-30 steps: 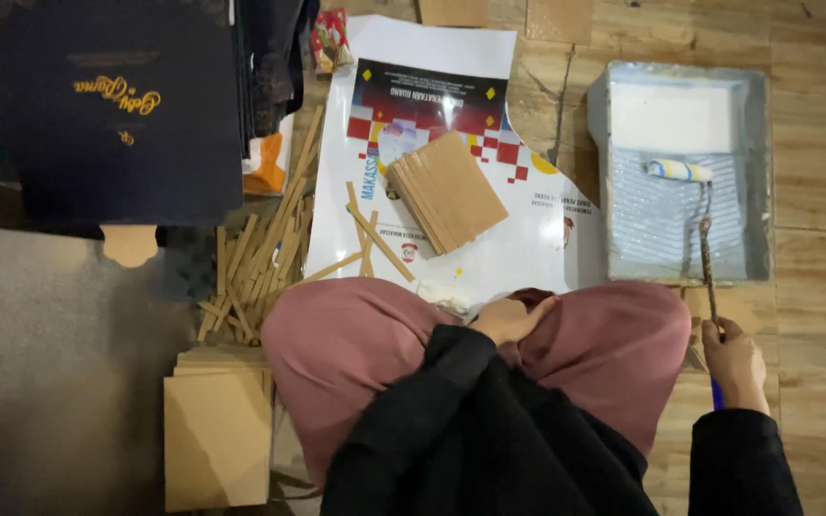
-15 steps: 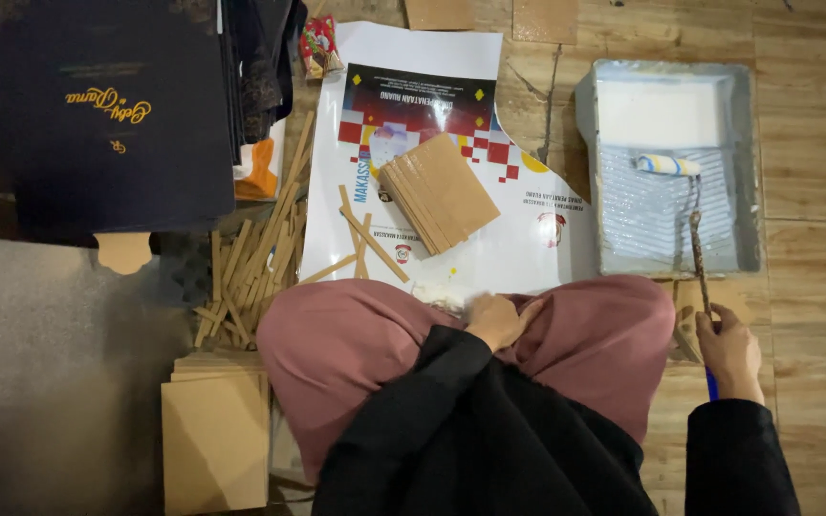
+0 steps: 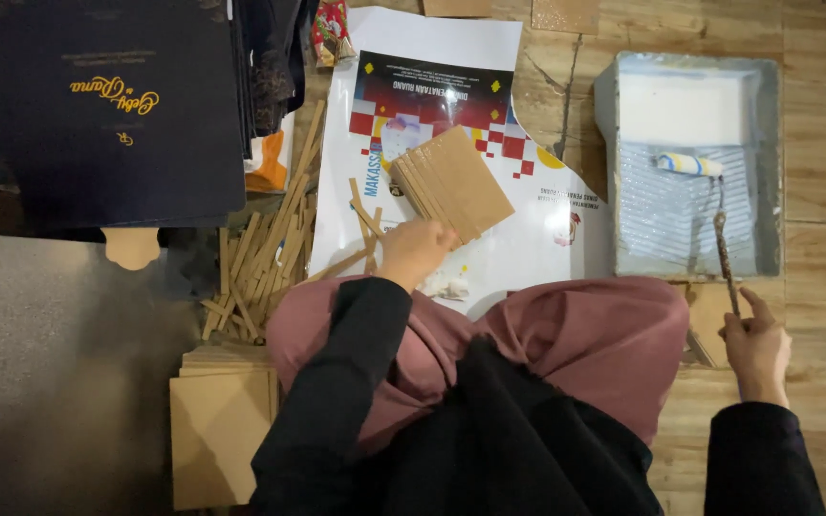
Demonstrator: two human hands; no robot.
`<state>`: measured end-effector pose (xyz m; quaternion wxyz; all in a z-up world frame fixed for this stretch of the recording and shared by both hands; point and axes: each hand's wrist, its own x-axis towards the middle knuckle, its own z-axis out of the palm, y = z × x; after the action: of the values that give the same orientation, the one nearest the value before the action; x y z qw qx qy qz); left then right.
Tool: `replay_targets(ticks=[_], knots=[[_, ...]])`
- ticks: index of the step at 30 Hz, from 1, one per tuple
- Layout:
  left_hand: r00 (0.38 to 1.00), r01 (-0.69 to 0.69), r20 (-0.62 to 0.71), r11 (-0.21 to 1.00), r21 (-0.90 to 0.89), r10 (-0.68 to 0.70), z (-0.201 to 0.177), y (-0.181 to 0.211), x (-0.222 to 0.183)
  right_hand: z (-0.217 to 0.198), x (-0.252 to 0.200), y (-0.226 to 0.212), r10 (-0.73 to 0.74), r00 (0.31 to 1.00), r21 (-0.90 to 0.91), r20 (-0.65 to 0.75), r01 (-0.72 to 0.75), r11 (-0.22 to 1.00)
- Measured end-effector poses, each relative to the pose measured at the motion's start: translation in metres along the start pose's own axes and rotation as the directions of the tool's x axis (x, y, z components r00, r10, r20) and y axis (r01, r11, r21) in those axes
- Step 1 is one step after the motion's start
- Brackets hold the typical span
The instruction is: Applying glue to small cardboard pieces using a roller and stacking them together on the floor.
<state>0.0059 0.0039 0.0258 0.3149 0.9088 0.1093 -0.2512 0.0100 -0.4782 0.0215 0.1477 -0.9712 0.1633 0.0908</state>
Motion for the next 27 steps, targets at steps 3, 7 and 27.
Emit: replay_targets(ticks=[3,7,27], knots=[[0.995,0.101,-0.006,0.989,0.107,-0.101,0.023,-0.022,0.018,-0.006,-0.006,0.009,-0.082,0.995,0.003,-0.059,0.083,0.997],[0.982,-0.037,-0.182,0.996,0.08,0.051,0.027,-0.017,0.023,-0.016,-0.004,0.021,-0.055,0.997,-0.116,-0.062,0.048,0.992],[0.936,0.324,0.143,0.946,0.006,-0.321,0.022,-0.034,0.032,-0.047,-0.121,-0.211,-0.392,0.873,-0.339,0.29,0.477,0.811]])
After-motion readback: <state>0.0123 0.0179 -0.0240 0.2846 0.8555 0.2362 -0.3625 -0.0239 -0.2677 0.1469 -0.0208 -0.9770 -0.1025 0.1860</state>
